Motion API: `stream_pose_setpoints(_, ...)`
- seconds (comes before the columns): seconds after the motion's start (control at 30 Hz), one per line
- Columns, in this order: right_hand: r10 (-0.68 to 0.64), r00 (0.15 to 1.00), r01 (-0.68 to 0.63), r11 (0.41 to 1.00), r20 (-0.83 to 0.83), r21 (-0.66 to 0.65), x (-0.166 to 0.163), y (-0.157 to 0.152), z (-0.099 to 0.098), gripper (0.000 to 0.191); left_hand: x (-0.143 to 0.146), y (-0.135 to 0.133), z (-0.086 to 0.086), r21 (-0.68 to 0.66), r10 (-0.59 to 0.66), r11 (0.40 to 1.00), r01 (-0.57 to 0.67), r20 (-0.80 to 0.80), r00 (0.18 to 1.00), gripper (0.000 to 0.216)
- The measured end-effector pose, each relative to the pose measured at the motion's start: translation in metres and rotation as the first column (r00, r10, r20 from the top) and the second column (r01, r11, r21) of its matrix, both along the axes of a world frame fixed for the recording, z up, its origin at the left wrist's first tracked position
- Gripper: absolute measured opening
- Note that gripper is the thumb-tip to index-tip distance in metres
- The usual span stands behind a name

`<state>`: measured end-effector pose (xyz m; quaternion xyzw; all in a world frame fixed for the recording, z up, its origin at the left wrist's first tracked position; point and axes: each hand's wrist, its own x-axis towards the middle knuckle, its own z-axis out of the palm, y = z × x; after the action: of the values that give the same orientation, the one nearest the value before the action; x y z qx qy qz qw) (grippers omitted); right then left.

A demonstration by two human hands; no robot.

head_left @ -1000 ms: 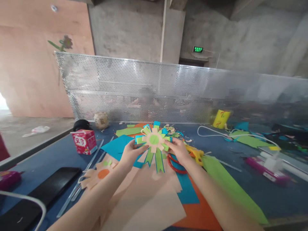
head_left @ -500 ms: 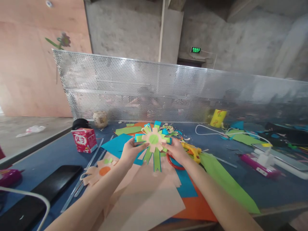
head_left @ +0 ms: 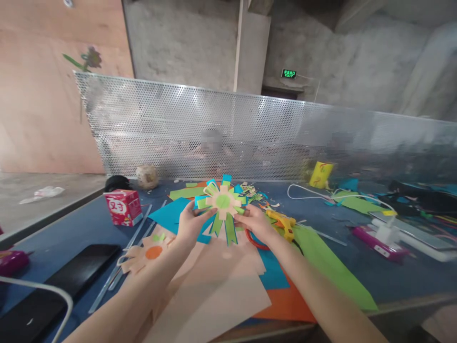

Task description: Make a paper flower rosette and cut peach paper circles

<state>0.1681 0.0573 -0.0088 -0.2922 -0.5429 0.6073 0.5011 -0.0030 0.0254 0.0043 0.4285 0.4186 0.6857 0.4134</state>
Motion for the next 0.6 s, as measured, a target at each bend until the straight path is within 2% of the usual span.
stream_pose_setpoints(0.23,-0.131,0.991,0.131,0.99,0.004,0.056,0.008,0.01,-0.003,0.026,-0.006,0.008,-0.003,-0.044,-0.055,0.998,0.055,-0.012,0.998,0.036)
stream_pose_setpoints(0.43,-0.073,0.997,0.072,0.993,0.007,0.092,0.012,0.007,0.0,0.023,-0.02,0.005,0.003,-0.106,-0.134,0.986,0.128,-0.047,0.99,0.03)
stream_pose_setpoints(0.6,0.007,1.0,-0.007,1.0,-0.013,0.025,0.012,0.006,-0.001,0.029,-0.023,0.003,0.005,-0.067,-0.102,0.993,0.097,-0.082,0.991,0.024)
